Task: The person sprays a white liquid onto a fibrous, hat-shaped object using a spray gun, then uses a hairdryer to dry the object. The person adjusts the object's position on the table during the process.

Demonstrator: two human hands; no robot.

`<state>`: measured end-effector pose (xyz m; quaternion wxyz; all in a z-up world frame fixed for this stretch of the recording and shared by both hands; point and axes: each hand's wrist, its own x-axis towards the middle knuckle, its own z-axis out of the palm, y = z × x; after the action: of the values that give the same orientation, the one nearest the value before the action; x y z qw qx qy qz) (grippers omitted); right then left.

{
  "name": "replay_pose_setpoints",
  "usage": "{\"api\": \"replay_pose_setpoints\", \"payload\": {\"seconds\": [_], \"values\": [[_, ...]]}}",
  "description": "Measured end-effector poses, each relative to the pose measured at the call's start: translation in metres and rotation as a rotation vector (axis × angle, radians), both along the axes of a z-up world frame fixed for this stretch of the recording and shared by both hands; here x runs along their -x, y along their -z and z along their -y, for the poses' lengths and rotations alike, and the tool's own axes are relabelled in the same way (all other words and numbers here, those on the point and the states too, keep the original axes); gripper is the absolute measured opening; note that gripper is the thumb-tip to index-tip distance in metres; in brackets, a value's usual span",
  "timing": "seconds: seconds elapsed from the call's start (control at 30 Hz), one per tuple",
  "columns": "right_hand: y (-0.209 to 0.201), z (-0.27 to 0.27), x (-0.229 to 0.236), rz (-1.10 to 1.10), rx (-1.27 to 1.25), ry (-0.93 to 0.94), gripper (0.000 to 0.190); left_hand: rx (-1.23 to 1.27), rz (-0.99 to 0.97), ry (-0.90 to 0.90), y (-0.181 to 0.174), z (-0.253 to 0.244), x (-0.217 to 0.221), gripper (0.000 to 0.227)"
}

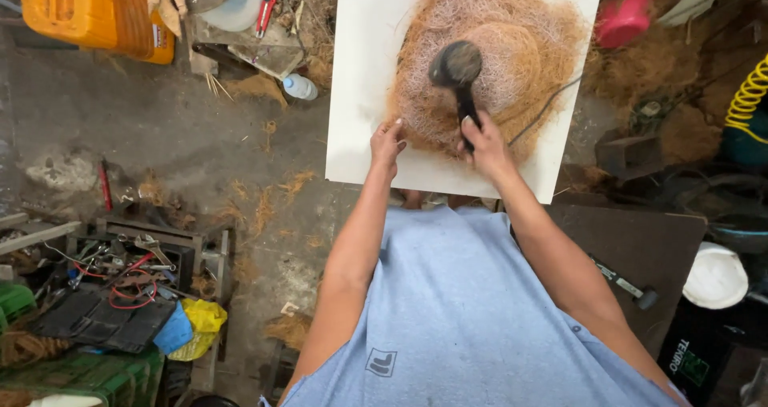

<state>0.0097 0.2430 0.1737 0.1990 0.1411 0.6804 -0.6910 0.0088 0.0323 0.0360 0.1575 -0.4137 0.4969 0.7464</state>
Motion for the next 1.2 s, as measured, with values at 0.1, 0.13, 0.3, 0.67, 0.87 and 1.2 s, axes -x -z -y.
{"api": "replay_pose_setpoints", "payload": {"seconds": [0.1, 0.13, 0.3, 0.67, 0.87, 1.2], "values": [[-0.008, 0.009, 0.011, -0.026, 0.005, 0.089, 0.022, -0.001, 0.006, -0.016, 0.001, -0.001, -0.002, 0.027], [-0.013, 0.012, 0.012, -0.041, 0.029, 0.123, 0.023, -0.005, 0.003, -0.018, 0.002, -0.001, -0.002, 0.027], [-0.019, 0.016, 0.013, -0.063, 0.062, 0.164, 0.03, -0.017, -0.008, -0.024, 0.008, -0.001, -0.003, 0.029], [-0.019, 0.017, 0.022, -0.061, 0.098, 0.213, 0.032, -0.031, -0.031, -0.006, 0.016, 0.003, -0.006, 0.022], [-0.018, 0.019, 0.027, -0.057, 0.118, 0.218, 0.035, -0.028, -0.023, 0.008, 0.015, 0.005, -0.008, 0.023], [-0.008, 0.021, 0.017, 0.01, 0.162, 0.126, 0.037, -0.041, -0.028, 0.006, 0.022, 0.005, -0.007, 0.016]]}}
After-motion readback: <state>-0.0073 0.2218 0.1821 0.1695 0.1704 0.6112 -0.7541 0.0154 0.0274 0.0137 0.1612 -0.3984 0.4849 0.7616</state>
